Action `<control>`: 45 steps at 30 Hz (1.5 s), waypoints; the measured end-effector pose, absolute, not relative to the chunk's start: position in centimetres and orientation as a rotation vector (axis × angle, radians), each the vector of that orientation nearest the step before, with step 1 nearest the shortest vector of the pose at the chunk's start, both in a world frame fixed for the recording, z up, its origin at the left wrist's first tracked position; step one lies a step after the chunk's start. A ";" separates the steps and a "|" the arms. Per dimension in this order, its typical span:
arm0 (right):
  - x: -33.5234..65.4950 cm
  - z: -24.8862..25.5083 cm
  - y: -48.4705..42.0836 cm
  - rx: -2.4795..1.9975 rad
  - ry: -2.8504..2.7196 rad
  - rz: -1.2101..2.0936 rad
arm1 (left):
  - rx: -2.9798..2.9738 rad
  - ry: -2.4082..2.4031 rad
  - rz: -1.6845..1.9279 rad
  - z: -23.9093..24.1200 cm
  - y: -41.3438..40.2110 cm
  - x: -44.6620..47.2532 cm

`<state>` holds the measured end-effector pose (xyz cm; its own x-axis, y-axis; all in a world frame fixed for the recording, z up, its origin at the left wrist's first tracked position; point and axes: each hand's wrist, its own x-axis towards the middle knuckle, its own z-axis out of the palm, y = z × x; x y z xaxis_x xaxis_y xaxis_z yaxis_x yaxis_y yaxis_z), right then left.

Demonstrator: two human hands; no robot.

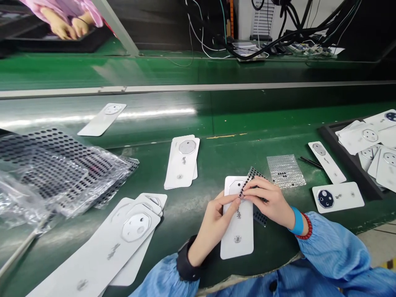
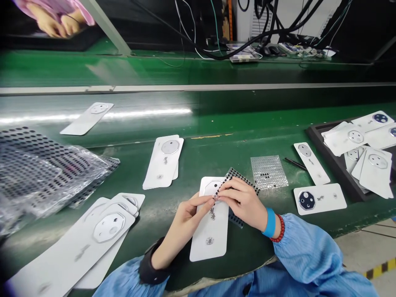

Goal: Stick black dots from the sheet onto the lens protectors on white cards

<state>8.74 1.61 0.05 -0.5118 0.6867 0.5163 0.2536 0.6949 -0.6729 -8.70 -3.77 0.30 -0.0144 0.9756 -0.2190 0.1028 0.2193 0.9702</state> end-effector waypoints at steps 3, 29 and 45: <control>8.7 0.2 1.5 -0.758 -2.058 0.759 | 1.149 1.379 1.015 0.2 -4.0 -8.6; 8.0 1.3 1.4 -0.883 -1.917 0.682 | 1.096 1.711 1.302 0.9 -4.5 -8.9; 7.1 0.0 0.1 -0.725 -2.056 0.198 | 1.338 1.542 1.269 0.8 -6.0 -7.1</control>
<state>7.09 0.07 0.03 -0.4067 0.5651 0.7179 0.4173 0.8139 -0.4042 -7.10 -5.96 0.81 -0.2009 0.9764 0.0798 0.2666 -0.0238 0.9635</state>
